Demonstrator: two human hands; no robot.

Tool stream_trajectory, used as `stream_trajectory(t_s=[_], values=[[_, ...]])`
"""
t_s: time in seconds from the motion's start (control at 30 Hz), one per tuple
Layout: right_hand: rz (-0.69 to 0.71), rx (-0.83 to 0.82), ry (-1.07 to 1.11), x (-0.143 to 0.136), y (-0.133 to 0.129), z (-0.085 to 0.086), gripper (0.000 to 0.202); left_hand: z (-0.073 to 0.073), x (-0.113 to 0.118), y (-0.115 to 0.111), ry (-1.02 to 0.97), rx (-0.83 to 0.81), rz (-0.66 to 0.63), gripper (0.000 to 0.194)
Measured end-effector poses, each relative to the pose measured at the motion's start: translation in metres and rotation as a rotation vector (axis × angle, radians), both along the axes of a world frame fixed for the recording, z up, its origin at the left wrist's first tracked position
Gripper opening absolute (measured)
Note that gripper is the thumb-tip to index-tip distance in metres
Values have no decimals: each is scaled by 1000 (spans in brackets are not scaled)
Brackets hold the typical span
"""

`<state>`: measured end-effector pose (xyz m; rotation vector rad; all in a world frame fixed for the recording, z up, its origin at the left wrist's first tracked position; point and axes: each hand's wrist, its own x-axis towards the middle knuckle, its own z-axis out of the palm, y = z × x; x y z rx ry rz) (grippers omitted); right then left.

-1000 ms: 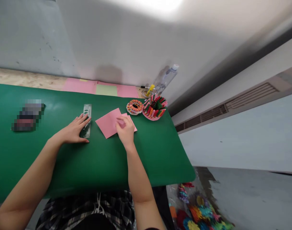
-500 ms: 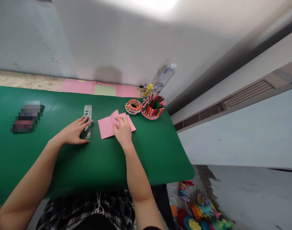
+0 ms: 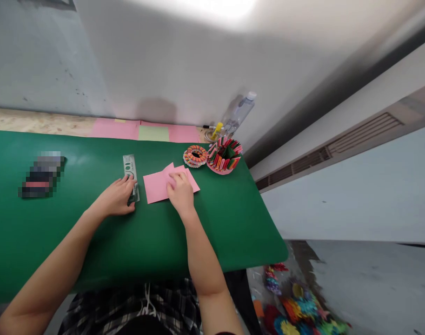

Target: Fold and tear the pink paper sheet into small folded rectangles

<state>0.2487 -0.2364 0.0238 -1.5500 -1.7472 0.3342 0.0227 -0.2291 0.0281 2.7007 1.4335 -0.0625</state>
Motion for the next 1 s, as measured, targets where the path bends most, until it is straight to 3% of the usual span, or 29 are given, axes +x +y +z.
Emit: stream_trajectory(t_s=[0.2, 0.6, 1.0], values=[[12, -27, -8, 1, 1, -3, 29, -3, -1, 1, 8, 25, 8, 59], [80, -133, -78, -9, -3, -2, 34, -8, -3, 6, -172, 75, -28, 55], [112, -108, -45, -22, 0, -16, 33, -21, 9, -2, -158, 59, -234, 62]])
